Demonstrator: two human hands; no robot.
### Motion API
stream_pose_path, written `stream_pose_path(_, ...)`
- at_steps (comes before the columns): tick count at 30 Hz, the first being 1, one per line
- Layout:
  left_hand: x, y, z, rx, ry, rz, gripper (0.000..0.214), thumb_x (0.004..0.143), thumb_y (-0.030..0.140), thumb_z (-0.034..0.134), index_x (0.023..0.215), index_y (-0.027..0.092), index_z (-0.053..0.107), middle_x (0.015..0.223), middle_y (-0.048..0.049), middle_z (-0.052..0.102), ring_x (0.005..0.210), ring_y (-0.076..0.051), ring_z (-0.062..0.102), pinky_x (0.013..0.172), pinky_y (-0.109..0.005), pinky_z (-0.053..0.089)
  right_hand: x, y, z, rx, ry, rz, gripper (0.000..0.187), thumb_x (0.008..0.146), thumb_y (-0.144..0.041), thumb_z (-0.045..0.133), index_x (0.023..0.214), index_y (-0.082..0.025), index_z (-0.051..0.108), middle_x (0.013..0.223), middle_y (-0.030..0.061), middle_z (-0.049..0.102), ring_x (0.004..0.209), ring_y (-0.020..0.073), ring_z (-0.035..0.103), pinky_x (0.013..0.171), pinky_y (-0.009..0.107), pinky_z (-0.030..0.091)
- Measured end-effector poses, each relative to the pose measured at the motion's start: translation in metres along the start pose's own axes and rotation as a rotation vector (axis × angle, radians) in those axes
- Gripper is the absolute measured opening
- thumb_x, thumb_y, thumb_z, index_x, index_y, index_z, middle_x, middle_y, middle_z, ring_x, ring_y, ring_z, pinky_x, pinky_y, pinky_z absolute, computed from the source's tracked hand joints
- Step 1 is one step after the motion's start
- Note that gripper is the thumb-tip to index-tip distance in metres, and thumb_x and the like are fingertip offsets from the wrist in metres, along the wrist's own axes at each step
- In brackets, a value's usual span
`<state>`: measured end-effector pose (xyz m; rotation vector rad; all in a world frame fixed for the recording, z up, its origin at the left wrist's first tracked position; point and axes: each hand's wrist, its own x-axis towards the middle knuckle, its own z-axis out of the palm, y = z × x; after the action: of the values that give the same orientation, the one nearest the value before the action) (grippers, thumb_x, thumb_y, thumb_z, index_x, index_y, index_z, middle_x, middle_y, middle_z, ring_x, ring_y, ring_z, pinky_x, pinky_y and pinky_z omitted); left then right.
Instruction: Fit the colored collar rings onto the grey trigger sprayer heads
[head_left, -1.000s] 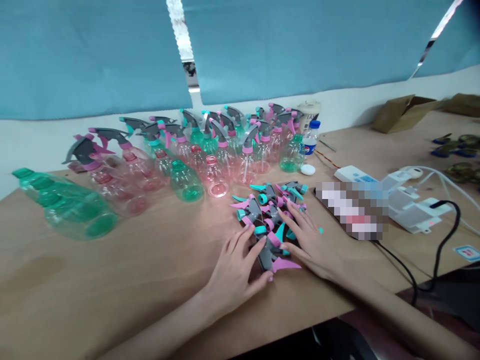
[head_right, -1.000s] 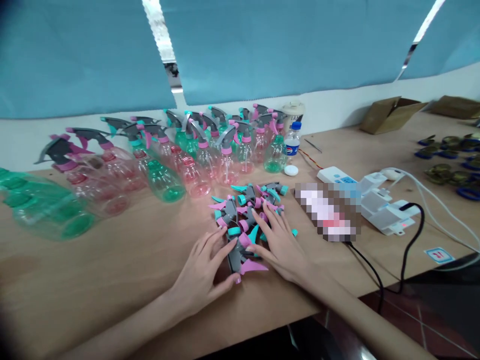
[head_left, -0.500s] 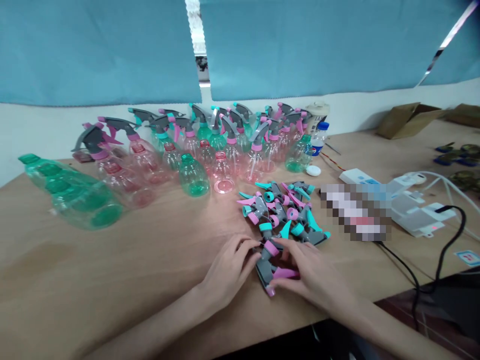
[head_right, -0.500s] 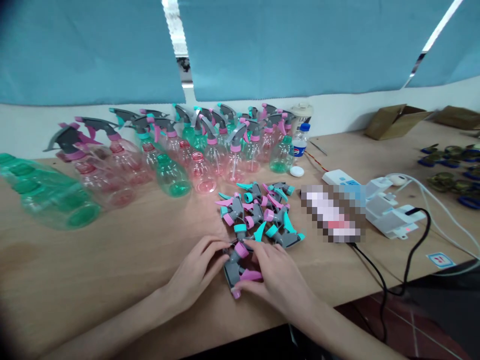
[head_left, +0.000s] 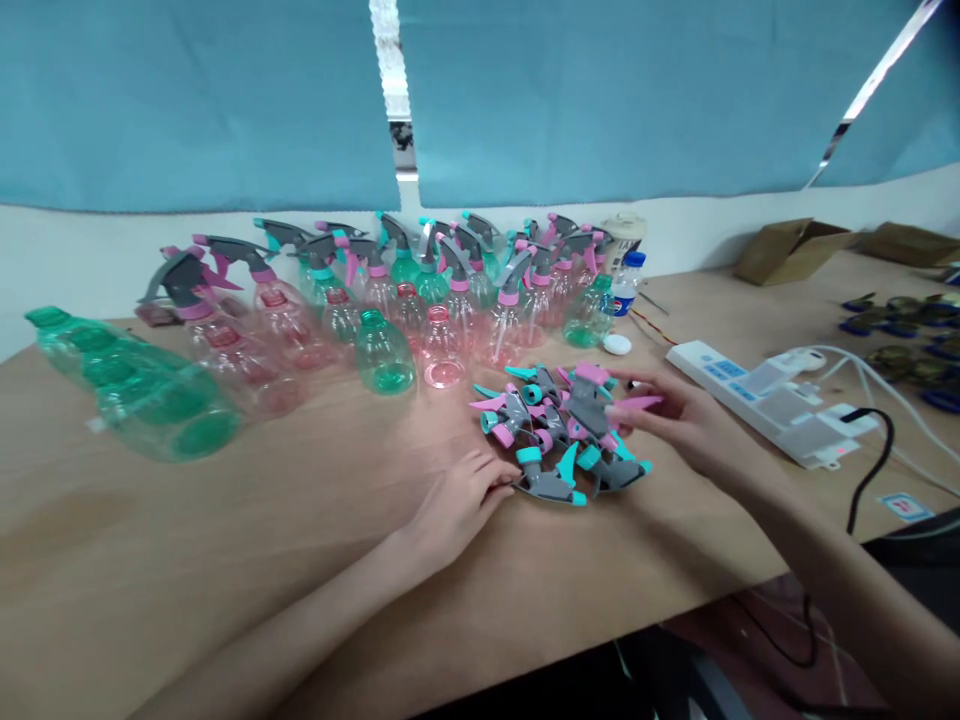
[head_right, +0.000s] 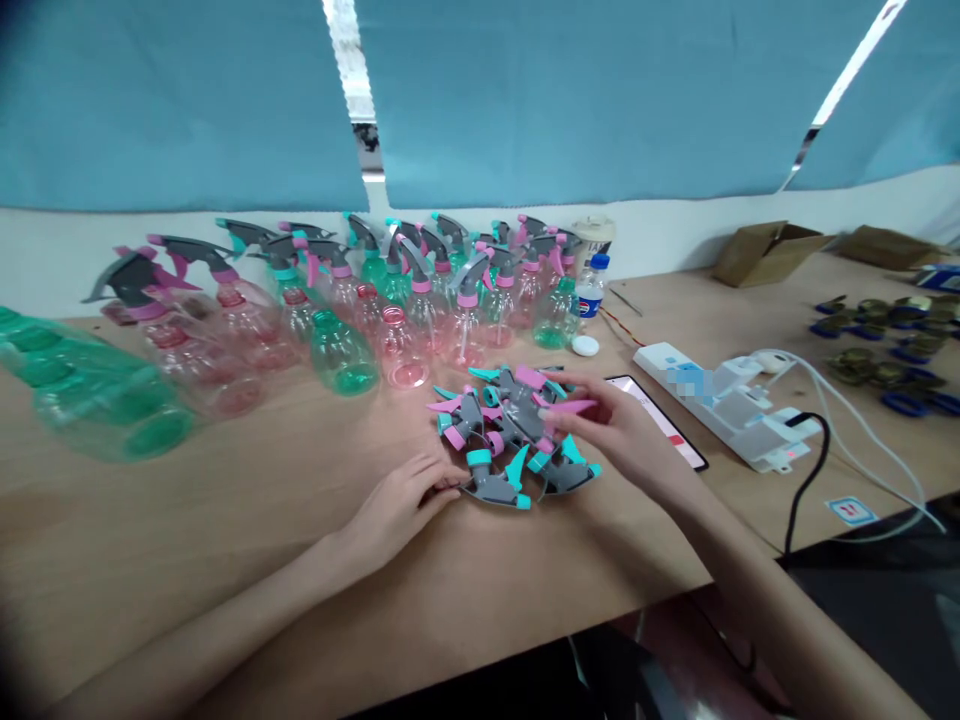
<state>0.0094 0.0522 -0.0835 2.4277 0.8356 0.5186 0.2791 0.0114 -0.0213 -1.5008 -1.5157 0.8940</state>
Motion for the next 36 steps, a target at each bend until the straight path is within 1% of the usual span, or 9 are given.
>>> stream_pose_path(3, -0.012, 0.003, -0.003, 0.010, -0.005, 0.002, 0.014, 0.090, 0.013, 0.052, 0.098, 0.020, 0.062, 0.096, -0.0024, 0.066, 0.093, -0.020, 0.059, 0.080, -0.034, 0.050, 0.014, 0.009, -0.008, -0.303, 0.005, -0.017, 0.054, 0.077, -0.053, 0.061, 0.120, -0.022, 0.059, 0.097, 0.0087, 0.070, 0.088, 0.0270, 0.067, 0.078, 0.041, 0.052)
stream_pose_path(6, -0.029, 0.001, -0.010, 0.040, 0.020, -0.026, 0.013, 0.088, 0.012, 0.053, 0.092, 0.020, 0.062, 0.091, -0.0024, 0.066, 0.090, -0.020, 0.059, 0.077, -0.033, 0.050, 0.009, 0.018, -0.015, -0.605, 0.177, -0.049, 0.050, 0.077, -0.058, 0.058, 0.110, -0.021, 0.065, 0.107, 0.0109, 0.068, 0.090, 0.0303, 0.065, 0.078, 0.045, 0.050)
stream_pose_path(10, -0.049, -0.001, -0.022, 0.036, 0.073, -0.110, 0.015, 0.086, 0.014, 0.053, 0.094, 0.022, 0.062, 0.092, -0.0017, 0.064, 0.090, -0.019, 0.058, 0.079, -0.034, 0.050, -0.008, 0.018, -0.011, -0.519, 0.104, -0.051, 0.044, 0.081, -0.057, 0.055, 0.105, -0.023, 0.066, 0.103, 0.0083, 0.070, 0.083, 0.0252, 0.067, 0.072, 0.037, 0.051)
stream_pose_path(13, -0.051, 0.001, -0.029, -0.001, 0.054, -0.157, 0.032, 0.080, 0.018, 0.060, 0.111, 0.026, 0.057, 0.107, -0.0035, 0.059, 0.098, -0.021, 0.056, 0.085, -0.037, 0.049, -0.020, 0.010, 0.012, -0.438, 0.022, -0.089, 0.038, 0.082, -0.053, 0.056, 0.102, -0.022, 0.067, 0.102, 0.0075, 0.071, 0.081, 0.0225, 0.066, 0.069, 0.033, 0.052)
stream_pose_path(17, -0.037, 0.004, -0.029, -0.037, -0.004, -0.053, 0.064, 0.072, 0.026, 0.071, 0.129, 0.027, 0.043, 0.124, -0.0075, 0.050, 0.115, -0.026, 0.048, 0.096, -0.043, 0.044, -0.028, -0.002, 0.056, -0.337, -0.092, -0.185, 0.023, 0.087, -0.041, 0.056, 0.097, -0.023, 0.066, 0.091, 0.0039, 0.071, 0.079, 0.0182, 0.065, 0.068, 0.030, 0.051)
stream_pose_path(21, -0.023, 0.000, -0.022, 0.000, -0.026, 0.003, 0.054, 0.074, 0.037, 0.073, 0.120, 0.022, 0.050, 0.109, -0.0062, 0.058, 0.103, -0.024, 0.051, 0.089, -0.042, 0.047, -0.023, -0.010, 0.087, -0.296, -0.194, -0.246, 0.015, 0.088, -0.033, 0.057, 0.095, -0.023, 0.065, 0.094, 0.0024, 0.067, 0.083, 0.0163, 0.063, 0.074, 0.031, 0.051)
stream_pose_path(29, -0.039, -0.004, -0.014, 0.254, 0.389, 0.234, 0.032, 0.085, 0.024, 0.063, 0.114, 0.018, 0.052, 0.099, -0.0067, 0.062, 0.093, -0.022, 0.051, 0.081, -0.038, 0.049, -0.004, -0.009, 0.112, -0.430, -0.202, -0.484, 0.036, 0.082, -0.033, 0.065, 0.114, -0.021, 0.057, 0.112, 0.0096, 0.059, 0.106, 0.0241, 0.055, 0.090, 0.042, 0.048)
stream_pose_path(33, -0.044, -0.005, -0.013, 0.264, 0.438, 0.332, 0.027, 0.086, 0.012, 0.059, 0.112, 0.018, 0.053, 0.099, -0.0063, 0.063, 0.094, -0.020, 0.054, 0.081, -0.035, 0.051, -0.001, -0.011, 0.115, -0.474, -0.267, -0.523, 0.029, 0.082, -0.032, 0.064, 0.108, -0.019, 0.063, 0.108, 0.0090, 0.063, 0.100, 0.0226, 0.059, 0.085, 0.038, 0.050)
stream_pose_path(36, -0.042, -0.008, -0.013, 0.264, 0.472, 0.256, 0.027, 0.087, 0.011, 0.057, 0.112, 0.020, 0.053, 0.104, -0.0079, 0.059, 0.095, -0.020, 0.056, 0.080, -0.036, 0.052, -0.003, -0.016, 0.108, -0.495, -0.302, -0.466, 0.020, 0.086, -0.033, 0.060, 0.100, -0.021, 0.067, 0.091, 0.0050, 0.068, 0.085, 0.0192, 0.063, 0.075, 0.032, 0.051)
